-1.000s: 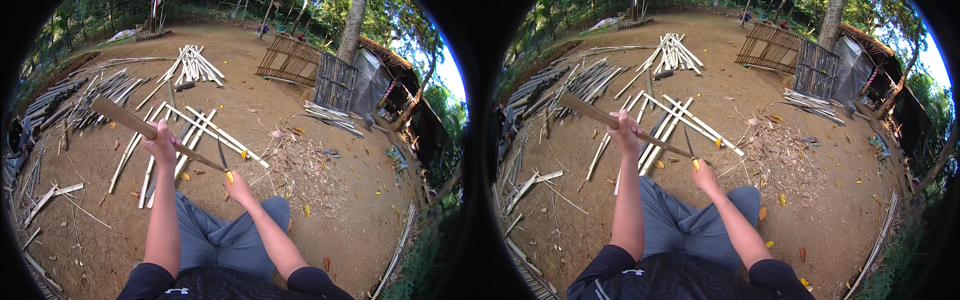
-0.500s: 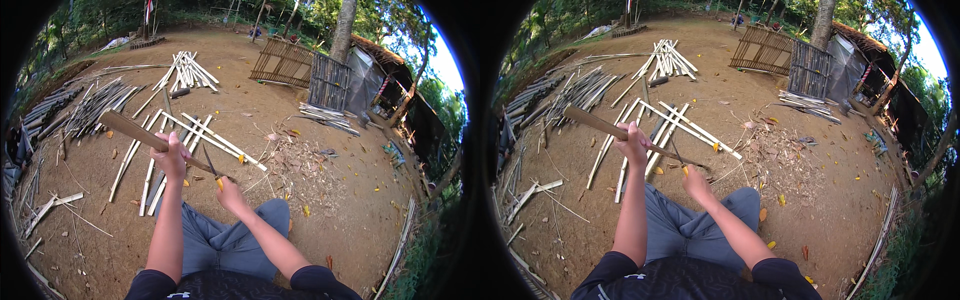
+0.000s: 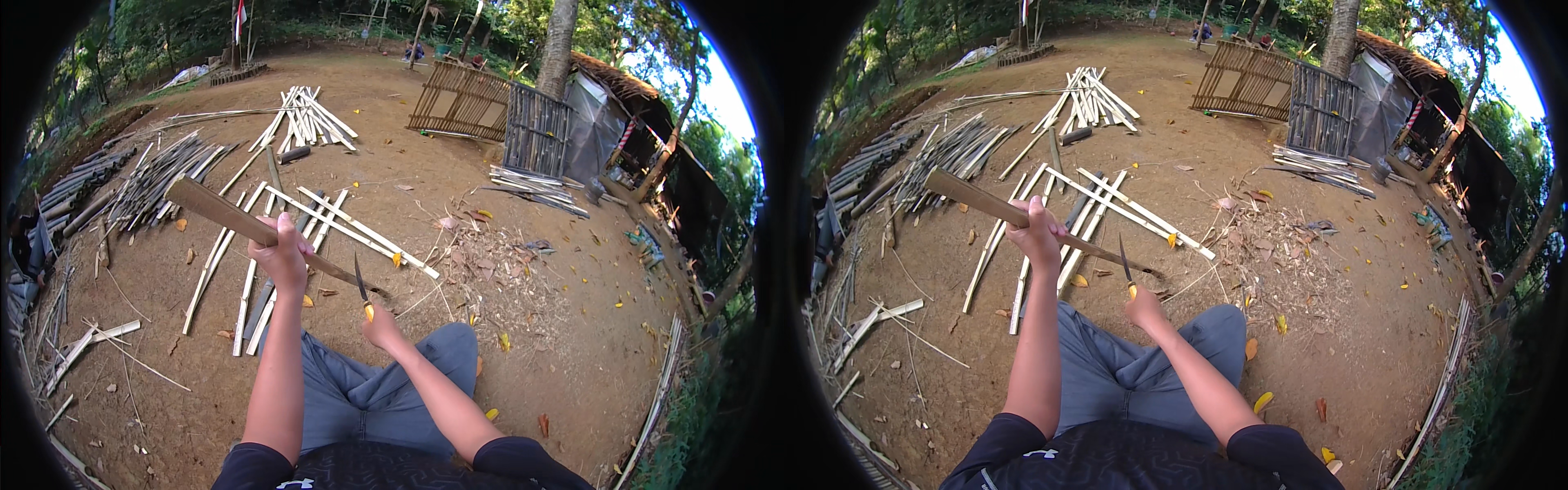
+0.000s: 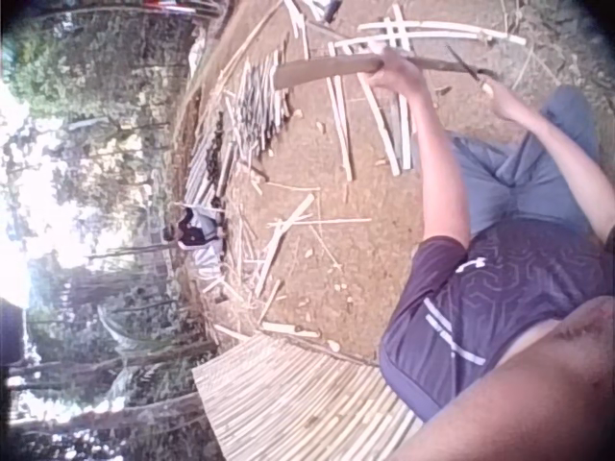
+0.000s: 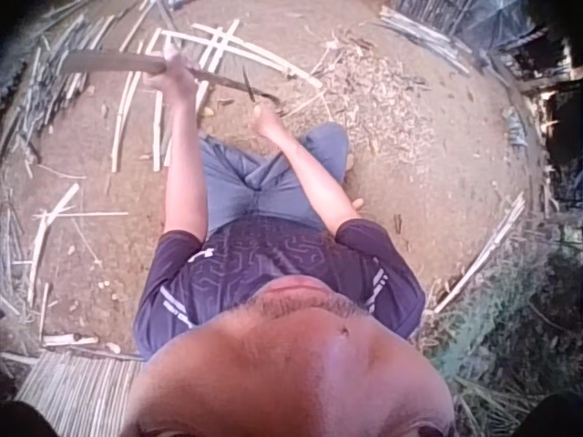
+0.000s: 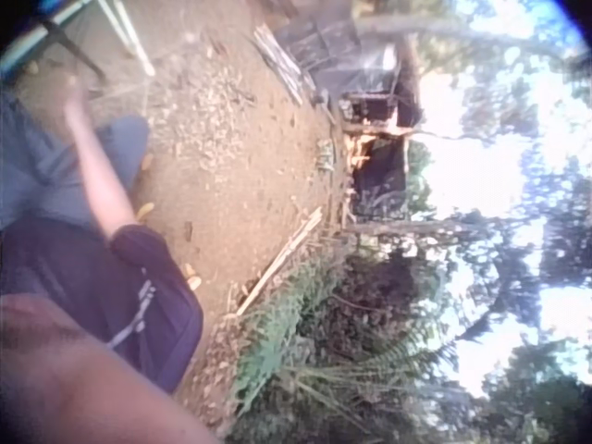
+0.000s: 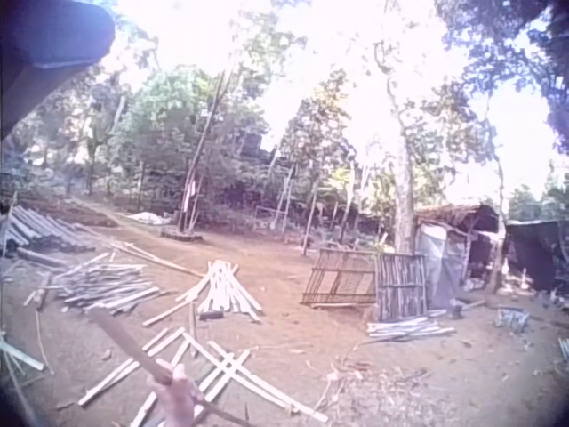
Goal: The person shaves a thin strip of bamboo using a knife. They hold the long bamboo strip with one hand and repeatedly draw the knife blade along the surface to thin it.
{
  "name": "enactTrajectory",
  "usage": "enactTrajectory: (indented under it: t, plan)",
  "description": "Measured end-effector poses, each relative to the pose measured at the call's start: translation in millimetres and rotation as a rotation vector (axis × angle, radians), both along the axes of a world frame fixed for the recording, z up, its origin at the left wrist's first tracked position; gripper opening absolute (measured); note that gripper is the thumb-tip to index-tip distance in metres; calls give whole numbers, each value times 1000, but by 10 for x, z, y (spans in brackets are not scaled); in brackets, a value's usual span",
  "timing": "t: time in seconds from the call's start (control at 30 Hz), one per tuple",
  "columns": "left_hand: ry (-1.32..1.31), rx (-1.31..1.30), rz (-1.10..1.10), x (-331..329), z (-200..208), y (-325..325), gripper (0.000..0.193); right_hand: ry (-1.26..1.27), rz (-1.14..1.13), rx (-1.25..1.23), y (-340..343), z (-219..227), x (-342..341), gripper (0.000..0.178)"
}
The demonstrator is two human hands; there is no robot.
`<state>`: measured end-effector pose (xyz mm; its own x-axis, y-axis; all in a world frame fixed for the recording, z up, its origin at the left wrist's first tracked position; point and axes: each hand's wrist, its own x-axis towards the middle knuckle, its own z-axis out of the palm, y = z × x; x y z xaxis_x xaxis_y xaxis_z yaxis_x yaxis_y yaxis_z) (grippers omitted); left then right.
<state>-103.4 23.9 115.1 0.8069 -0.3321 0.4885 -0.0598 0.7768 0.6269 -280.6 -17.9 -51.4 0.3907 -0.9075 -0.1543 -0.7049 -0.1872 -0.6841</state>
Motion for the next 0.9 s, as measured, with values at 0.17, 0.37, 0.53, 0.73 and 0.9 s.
enactTrajectory:
  t: [0.17,0.37,0.53,0.73,0.9]
  plan:
    - [3,-28,-31,7,-8,17,24,7,79,-63,103,94,-19,33]
    - [-4,-24,-45,11,-29,43,26,-14,-7,-91,52,77,2,26]
    - [-24,-4,-41,-4,-41,75,27,-45,64,-142,31,-76,24,28]
    - [36,9,5,65,-37,47,26,-70,23,-137,2,-109,105,26]
    - [12,19,30,155,-25,63,27,-60,133,-119,30,-31,186,32]
